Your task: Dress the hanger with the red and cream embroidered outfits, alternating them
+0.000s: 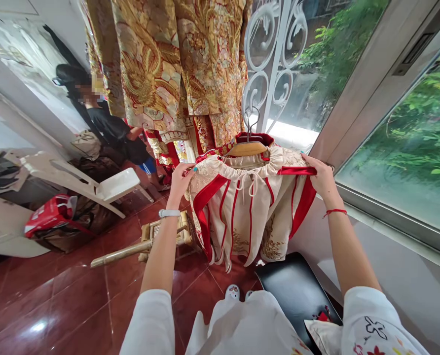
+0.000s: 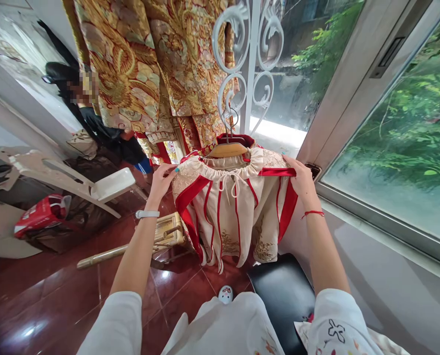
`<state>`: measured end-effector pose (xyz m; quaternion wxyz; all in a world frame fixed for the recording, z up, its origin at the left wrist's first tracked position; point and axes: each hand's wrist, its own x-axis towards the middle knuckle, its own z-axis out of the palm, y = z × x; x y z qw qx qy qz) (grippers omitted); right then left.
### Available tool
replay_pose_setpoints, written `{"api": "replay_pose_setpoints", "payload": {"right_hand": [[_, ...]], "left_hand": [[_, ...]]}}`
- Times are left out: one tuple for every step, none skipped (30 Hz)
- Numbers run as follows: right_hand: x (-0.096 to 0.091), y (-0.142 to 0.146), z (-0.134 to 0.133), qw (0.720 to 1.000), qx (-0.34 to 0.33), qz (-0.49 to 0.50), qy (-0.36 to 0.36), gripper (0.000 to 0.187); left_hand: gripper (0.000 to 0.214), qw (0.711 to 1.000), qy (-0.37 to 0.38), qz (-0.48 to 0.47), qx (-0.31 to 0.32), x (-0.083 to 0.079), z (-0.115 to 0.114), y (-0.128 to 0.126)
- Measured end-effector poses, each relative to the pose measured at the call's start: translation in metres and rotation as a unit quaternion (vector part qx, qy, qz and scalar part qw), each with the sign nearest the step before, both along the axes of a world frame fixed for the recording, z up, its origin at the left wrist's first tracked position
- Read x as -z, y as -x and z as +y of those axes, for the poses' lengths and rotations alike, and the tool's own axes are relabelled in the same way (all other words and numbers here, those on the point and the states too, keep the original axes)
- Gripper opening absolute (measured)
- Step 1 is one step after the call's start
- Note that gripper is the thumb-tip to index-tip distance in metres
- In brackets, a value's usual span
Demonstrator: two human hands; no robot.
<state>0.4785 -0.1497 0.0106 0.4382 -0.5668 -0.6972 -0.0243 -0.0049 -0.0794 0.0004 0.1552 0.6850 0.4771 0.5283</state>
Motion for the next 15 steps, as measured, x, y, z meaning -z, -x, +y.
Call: {"api": "replay_pose_setpoints", "payload": {"right_hand": [[0.000,0.001,0.002,1.000,0.008,0.012,-0.008,0.075],[-0.001,0.002,0.003,0.999,0.013,0.025,-0.015,0.075],[-0.002,0.002,0.004,0.999,0.017,0.038,-0.019,0.076],[-0.003,0.002,0.005,0.998,0.020,0.052,-0.021,0.076],[-0.004,0.002,0.005,0.997,0.021,0.065,-0.023,0.076],[-0.004,0.000,0.005,0.996,0.024,0.079,-0.027,0.075],[-0.002,-0.001,0.004,0.995,0.030,0.093,-0.036,0.074],[0.002,-0.002,0.002,0.992,0.040,0.108,-0.050,0.073],[0.008,-0.002,0.000,0.989,0.055,0.123,-0.066,0.072],[0.016,-0.001,-0.003,0.985,0.071,0.137,-0.082,0.072],[0.025,0.001,-0.006,0.981,0.087,0.148,-0.090,0.072],[0.035,0.004,-0.009,0.979,0.099,0.155,-0.087,0.072],[0.045,0.007,-0.012,0.979,0.106,0.158,-0.077,0.073],[0.054,0.010,-0.016,0.980,0.109,0.157,-0.062,0.073],[0.062,0.013,-0.018,0.981,0.106,0.153,-0.047,0.074]], "left_hand": [[0.016,1.000,-0.013,-0.008,-0.008,-0.002,0.003,-0.003],[0.014,0.999,-0.023,-0.018,-0.016,-0.005,0.006,-0.006],[0.015,0.999,-0.034,-0.029,-0.025,-0.009,0.008,-0.011],[0.016,0.997,-0.049,-0.039,-0.034,-0.014,0.010,-0.016],[0.017,0.996,-0.070,-0.048,-0.042,-0.020,0.011,-0.022],[0.018,0.993,-0.096,-0.054,-0.046,-0.026,0.012,-0.029],[0.019,0.990,-0.122,-0.057,-0.048,-0.031,0.013,-0.036],[0.019,0.987,-0.145,-0.057,-0.046,-0.034,0.013,-0.042],[0.020,0.984,-0.161,-0.054,-0.044,-0.035,0.012,-0.048],[0.021,0.983,-0.170,-0.052,-0.044,-0.034,0.011,-0.052],[0.022,0.983,-0.170,-0.053,-0.047,-0.030,0.010,-0.054],[0.024,0.983,-0.164,-0.057,-0.052,-0.025,0.009,-0.054],[0.026,0.984,-0.154,-0.065,-0.055,-0.019,0.008,-0.052],[0.028,0.985,-0.143,-0.075,-0.053,-0.012,0.008,-0.048],[0.031,0.987,-0.132,-0.083,-0.044,-0.005,0.009,-0.043]]}}
